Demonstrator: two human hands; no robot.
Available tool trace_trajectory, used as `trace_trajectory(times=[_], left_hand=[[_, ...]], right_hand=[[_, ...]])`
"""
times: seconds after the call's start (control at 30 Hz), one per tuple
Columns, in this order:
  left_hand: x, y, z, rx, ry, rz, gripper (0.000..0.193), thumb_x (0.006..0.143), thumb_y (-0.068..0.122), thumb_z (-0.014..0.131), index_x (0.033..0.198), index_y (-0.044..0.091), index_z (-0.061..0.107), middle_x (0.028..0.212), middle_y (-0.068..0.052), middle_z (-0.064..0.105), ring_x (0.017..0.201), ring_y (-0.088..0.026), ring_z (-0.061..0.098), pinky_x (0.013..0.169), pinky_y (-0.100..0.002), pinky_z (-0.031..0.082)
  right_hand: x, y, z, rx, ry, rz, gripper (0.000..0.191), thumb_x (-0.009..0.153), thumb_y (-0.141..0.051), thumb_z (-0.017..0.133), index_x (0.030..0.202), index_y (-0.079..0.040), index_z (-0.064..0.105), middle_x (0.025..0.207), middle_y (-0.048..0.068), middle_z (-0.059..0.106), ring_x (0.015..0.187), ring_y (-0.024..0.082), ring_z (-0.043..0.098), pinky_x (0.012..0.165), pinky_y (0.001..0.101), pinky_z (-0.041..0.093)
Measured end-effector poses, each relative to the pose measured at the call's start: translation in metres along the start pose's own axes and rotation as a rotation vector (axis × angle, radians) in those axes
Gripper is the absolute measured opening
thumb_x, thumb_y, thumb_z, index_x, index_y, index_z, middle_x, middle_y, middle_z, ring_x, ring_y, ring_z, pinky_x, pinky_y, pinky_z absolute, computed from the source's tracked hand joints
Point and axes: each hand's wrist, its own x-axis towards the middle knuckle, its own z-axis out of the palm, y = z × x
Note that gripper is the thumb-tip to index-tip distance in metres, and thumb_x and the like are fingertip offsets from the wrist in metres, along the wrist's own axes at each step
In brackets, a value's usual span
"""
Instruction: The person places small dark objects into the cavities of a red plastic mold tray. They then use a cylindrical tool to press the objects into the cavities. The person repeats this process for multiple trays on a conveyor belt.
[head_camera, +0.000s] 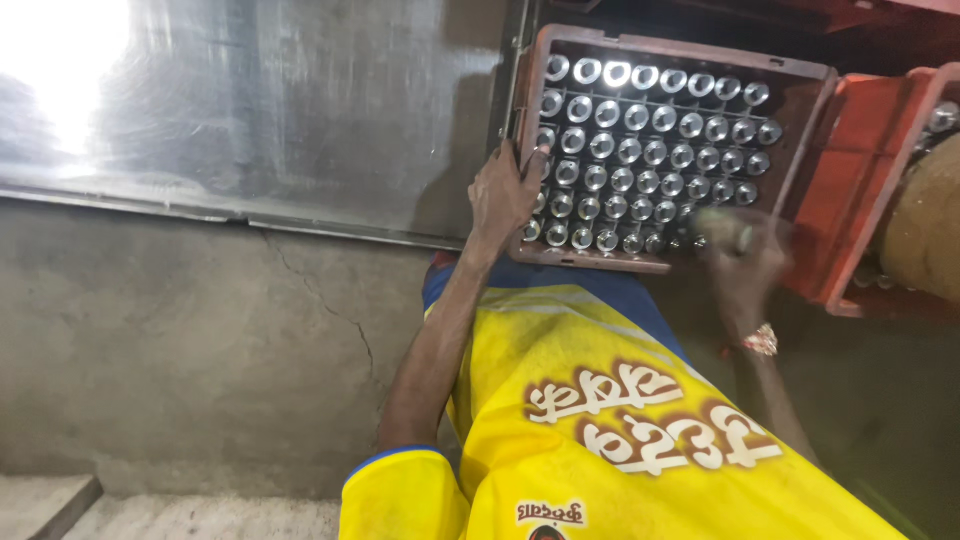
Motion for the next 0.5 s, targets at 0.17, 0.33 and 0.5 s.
trace_trajectory(times=[0.17, 0.33, 0.5], left_hand=[[0.000, -0.002, 0.001, -0.006, 0.025, 0.039, 0.055, 0.099, 0.053, 0.055, 0.104, -0.001, 0.062, 0.100, -0.028, 0.069, 0.094, -0.051, 0.066, 0.079, -0.062, 0.050], [0.000, -0.002, 0.001, -0.012, 0.001, 0.023, 0.054, 0.099, 0.053, 0.056, 0.100, -0.001, 0.062, 0.098, -0.027, 0.070, 0.095, -0.050, 0.067, 0.081, -0.062, 0.050], [0.001, 0.000, -0.001, -0.003, -0.012, 0.021, 0.054, 0.099, 0.052, 0.056, 0.102, -0.001, 0.063, 0.100, -0.028, 0.070, 0.095, -0.051, 0.067, 0.081, -0.062, 0.050]], right_hand=[[-0.004, 0.020, -0.018, 0.006, 0.098, -0.294, 0.021, 0.112, 0.006, 0.067, 0.126, 0.001, 0.052, 0.121, 0.017, 0.067, 0.107, 0.019, 0.074, 0.084, 0.0290, 0.067], [-0.004, 0.041, -0.019, -0.215, 0.100, -0.338, 0.030, 0.104, 0.001, 0.076, 0.123, -0.004, 0.053, 0.115, 0.014, 0.067, 0.105, 0.023, 0.073, 0.085, 0.0358, 0.062], [0.004, 0.056, -0.025, -0.110, 0.164, -0.198, 0.032, 0.106, 0.002, 0.074, 0.124, -0.003, 0.048, 0.116, 0.015, 0.061, 0.097, 0.026, 0.070, 0.083, 0.0372, 0.063]])
